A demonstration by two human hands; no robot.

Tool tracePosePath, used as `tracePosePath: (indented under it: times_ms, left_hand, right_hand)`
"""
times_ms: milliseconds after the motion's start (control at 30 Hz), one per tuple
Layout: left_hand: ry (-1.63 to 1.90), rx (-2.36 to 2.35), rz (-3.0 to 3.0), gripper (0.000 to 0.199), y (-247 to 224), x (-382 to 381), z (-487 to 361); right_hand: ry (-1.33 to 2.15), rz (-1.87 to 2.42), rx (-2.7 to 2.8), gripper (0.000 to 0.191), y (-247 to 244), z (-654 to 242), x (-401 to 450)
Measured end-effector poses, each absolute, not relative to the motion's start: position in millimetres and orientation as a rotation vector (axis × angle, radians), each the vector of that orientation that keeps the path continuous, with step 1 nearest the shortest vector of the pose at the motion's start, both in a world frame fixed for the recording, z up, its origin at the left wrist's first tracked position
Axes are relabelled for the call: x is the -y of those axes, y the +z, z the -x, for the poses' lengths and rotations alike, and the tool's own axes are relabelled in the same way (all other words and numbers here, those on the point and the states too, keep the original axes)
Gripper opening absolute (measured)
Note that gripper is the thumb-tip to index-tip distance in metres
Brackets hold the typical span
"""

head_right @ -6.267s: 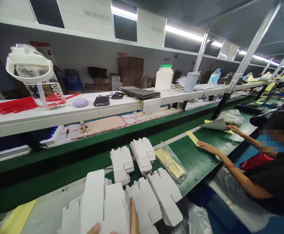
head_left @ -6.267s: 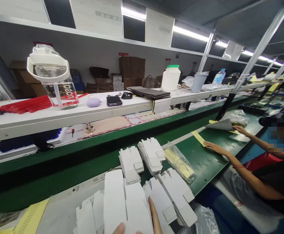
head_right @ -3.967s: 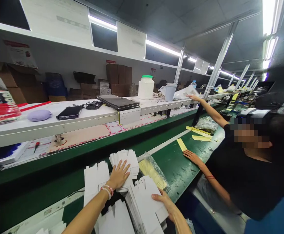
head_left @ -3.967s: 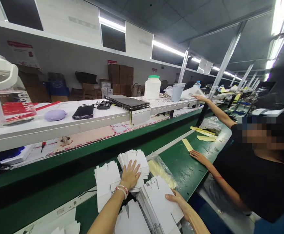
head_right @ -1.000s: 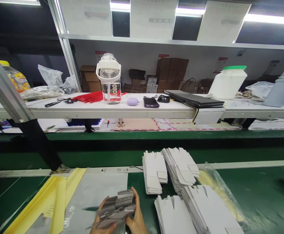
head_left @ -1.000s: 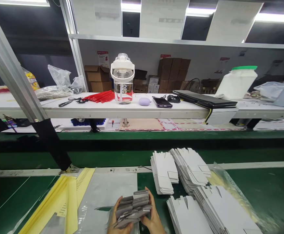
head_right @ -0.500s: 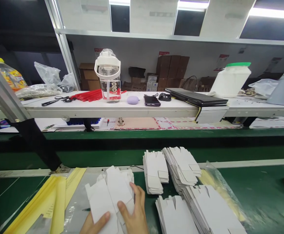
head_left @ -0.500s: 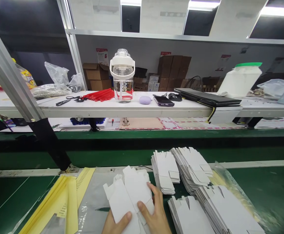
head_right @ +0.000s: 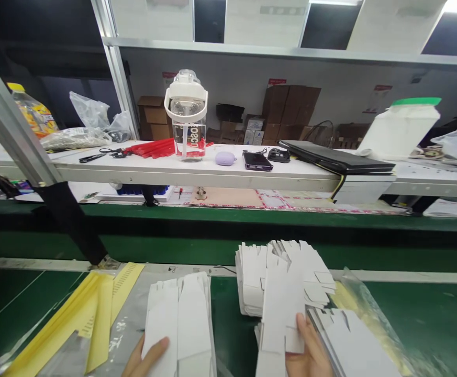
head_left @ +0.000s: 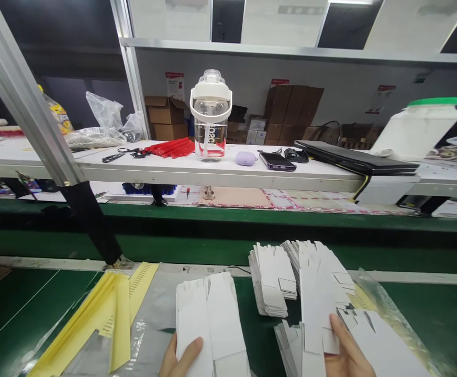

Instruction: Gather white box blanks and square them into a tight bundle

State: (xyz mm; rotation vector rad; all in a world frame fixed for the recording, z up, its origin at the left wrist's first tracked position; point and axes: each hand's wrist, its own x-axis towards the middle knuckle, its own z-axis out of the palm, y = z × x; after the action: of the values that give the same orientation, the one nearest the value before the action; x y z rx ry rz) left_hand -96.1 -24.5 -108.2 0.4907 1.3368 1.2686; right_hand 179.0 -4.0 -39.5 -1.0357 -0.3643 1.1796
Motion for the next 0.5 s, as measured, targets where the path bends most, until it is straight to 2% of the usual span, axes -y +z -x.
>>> tracePosePath:
  times_ms: [133,267,400,500]
  left_hand:
    - [1.285,-1.397,-0.487,0.054,-106,21,99]
    - [1.320,-1.397,-0.555,0.058,-103,16,89]
    - [1.385,-1.380,-0.666,0.067,-101,9,81]
    - [1.407,-1.420,-0.706,0.065,-100,6,83]
  right_hand:
    - [1.314,1.054,0.402,0.059,-36,-175,9]
    - [1.484,1.062,0.653,0.045,-48,-135,9]
    - [1.284,1.157,1.046,0.034,-65,-99,5]
    - [1.083,1.262,1.255,0.033,-77,-87,1]
